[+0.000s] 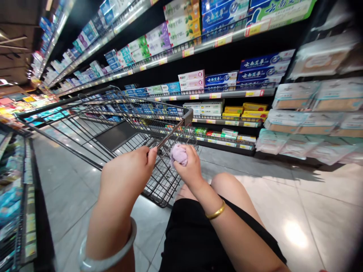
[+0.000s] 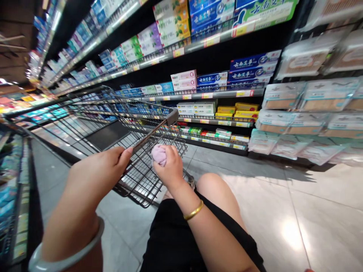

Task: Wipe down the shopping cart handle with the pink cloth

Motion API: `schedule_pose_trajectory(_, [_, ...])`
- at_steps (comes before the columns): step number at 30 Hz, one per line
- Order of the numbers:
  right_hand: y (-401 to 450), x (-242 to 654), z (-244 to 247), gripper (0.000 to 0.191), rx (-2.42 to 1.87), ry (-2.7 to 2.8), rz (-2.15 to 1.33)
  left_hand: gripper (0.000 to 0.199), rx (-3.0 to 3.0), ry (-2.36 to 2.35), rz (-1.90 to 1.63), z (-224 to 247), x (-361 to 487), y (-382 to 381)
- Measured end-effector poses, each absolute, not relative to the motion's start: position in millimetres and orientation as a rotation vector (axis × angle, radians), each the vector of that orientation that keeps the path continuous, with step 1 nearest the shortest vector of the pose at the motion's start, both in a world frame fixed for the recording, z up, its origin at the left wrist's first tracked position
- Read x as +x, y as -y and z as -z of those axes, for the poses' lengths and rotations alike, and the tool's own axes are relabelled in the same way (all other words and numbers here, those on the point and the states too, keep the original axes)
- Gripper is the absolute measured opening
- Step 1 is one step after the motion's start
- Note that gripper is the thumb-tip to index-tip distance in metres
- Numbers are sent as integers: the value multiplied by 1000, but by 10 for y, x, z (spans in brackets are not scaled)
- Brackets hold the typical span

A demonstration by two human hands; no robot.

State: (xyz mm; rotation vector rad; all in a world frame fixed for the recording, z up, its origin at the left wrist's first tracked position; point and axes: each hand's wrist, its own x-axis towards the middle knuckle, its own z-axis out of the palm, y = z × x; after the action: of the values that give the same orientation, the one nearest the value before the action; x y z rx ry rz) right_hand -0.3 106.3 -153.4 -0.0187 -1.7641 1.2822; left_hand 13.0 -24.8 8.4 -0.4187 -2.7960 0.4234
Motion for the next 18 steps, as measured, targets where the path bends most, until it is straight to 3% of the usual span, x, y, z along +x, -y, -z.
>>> schedule_pose_trajectory(6, [-825, 222, 1339, 47, 442, 1825, -1204, 54, -425, 2787, -432, -83, 125, 253])
schedule_pose_trajectory(13, [-1062, -28, 1583, 41, -20, 1723, -1283, 56, -432, 2782, -406, -55, 83, 150])
schedule_pose_trajectory(18, [-938, 145, 1410, 47, 326, 1735, -1279, 55, -520, 2733, -401, -33, 51, 89])
